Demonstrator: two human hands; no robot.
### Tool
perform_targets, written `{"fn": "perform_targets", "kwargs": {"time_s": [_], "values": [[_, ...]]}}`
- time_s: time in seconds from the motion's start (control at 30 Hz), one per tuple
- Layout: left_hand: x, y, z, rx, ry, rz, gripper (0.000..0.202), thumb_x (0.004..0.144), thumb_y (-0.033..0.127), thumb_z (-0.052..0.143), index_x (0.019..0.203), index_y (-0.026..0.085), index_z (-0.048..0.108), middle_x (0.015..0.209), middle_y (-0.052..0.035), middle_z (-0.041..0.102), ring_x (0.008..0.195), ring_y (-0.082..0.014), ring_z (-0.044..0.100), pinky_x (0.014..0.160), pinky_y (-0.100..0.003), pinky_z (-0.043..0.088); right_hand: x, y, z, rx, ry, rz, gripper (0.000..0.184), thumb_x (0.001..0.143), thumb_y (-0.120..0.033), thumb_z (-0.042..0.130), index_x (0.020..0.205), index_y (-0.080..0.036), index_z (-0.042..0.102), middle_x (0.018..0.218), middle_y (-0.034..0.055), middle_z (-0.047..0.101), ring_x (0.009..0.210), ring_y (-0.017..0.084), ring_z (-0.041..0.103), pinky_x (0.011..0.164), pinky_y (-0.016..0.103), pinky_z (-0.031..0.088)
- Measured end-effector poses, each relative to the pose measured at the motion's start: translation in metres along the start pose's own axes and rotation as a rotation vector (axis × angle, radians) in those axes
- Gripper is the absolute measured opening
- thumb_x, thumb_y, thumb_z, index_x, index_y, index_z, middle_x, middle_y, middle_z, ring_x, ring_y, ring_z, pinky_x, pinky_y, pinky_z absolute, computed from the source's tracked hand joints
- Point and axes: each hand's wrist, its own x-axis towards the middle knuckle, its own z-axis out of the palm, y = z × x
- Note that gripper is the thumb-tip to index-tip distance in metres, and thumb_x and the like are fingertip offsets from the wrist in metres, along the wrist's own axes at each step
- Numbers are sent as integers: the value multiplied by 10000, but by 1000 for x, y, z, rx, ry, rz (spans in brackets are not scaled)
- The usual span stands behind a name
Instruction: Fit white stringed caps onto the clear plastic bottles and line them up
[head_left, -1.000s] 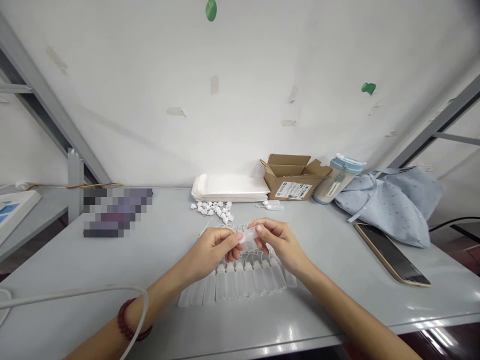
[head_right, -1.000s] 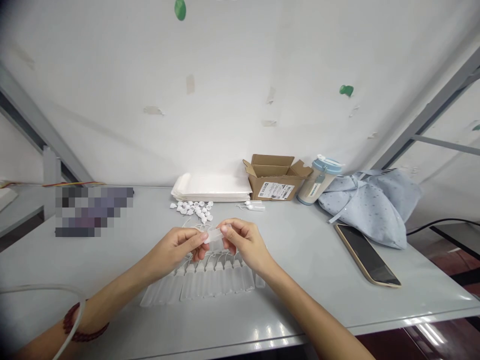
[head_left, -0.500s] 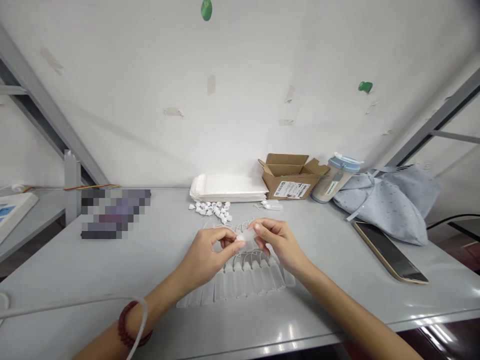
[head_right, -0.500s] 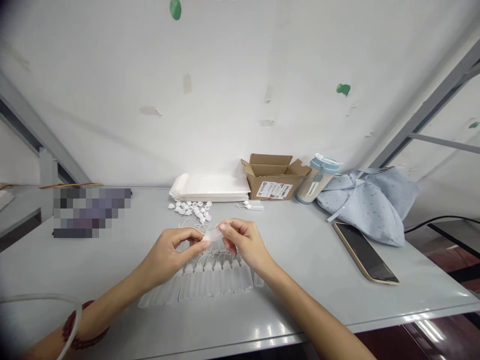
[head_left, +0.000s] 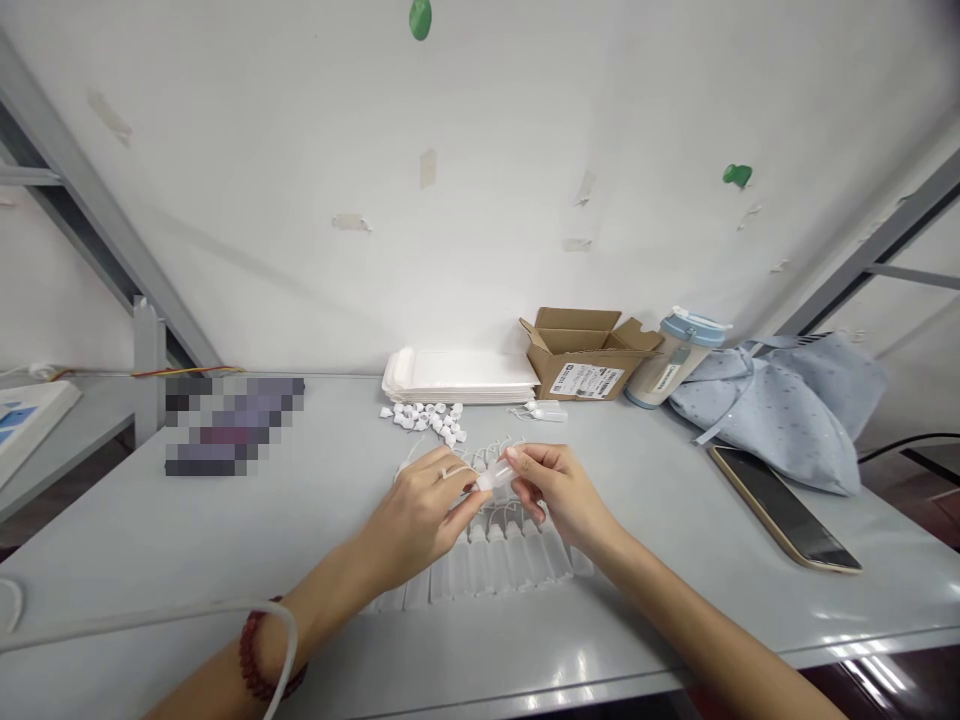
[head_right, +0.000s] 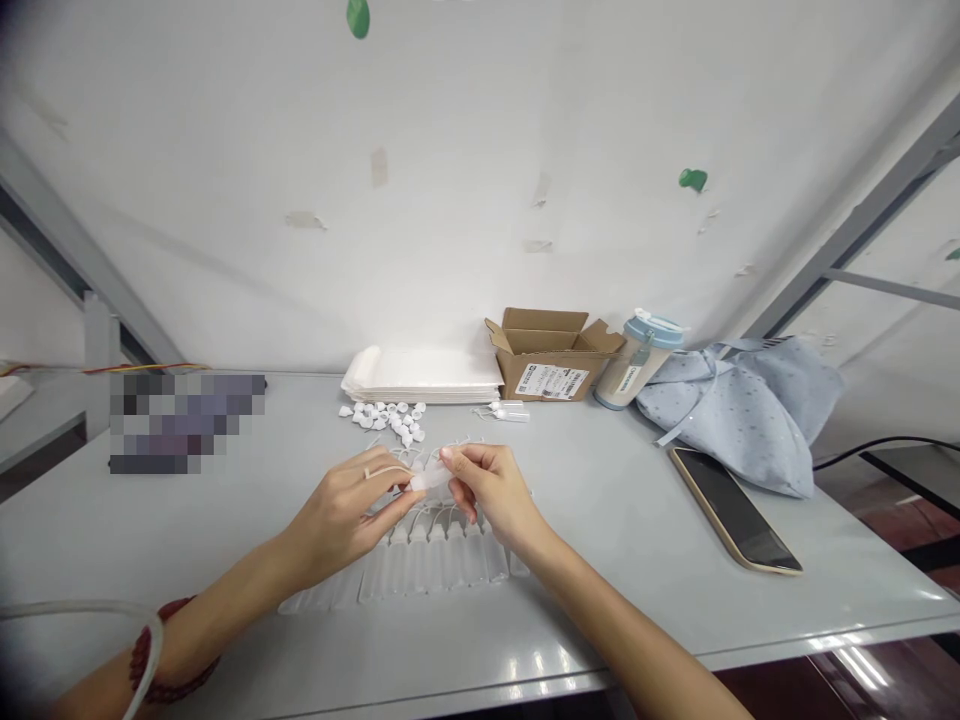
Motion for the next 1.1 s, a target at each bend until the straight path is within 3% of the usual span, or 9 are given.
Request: {"fn": "perform_targets", "kwargs": {"time_s": [0.27,0.47,0.57,0.7,0.87,1.1], "values": [[-2,-5,3,10,-27,-23,145,887,198,459,808,162,575,697,-47,591,668,-164,494,594,-275,403,1,1,0,-22,12,17,411,774,-471,601,531,-163,477,415,-72,401,305,42,310,341,205,227],[0,-9,5,-69,-85,-159,114,867,220,473,813,180,566,724,-31,586,702,-165,515,630,-277,414,4,-1,-3,-80,46,-17,403,776,-487,590,557,-162,496,441,-54,446,346,59,356,385,215,286],[1,-17,5,-87,-92,-291,128,864,195,444,837,183,568,795,-36,600,762,-173,529,679,-291,432,10,-6,-15,-190,167,-115,364,782,-484,575,621,-160,537,491,-32,509,399,78,415,432,225,342],[0,-33,7,-55,-66,-388,218,868,177,383,943,182,588,941,-61,617,902,-211,524,785,-350,437,23,-9,-44,-367,331,-174,327,781,-462,548,849,-145,592,604,11,593,493,123,509,454,236,389],[1,-45,12,-10,-113,-401,317,876,192,353,1052,180,617,1010,-66,617,985,-232,486,865,-385,407,36,0,-74,-791,399,-147,278,795,-346,490,933,-135,606,683,45,629,609,175,568,559,284,424],[7,-48,19,37,-233,-507,366,895,284,341,1099,222,638,895,-60,623,922,-247,488,832,-396,398,44,10,-89,-969,424,-93,217,754,-215,553,932,-127,642,715,58,650,682,199,567,627,288,398]]}}
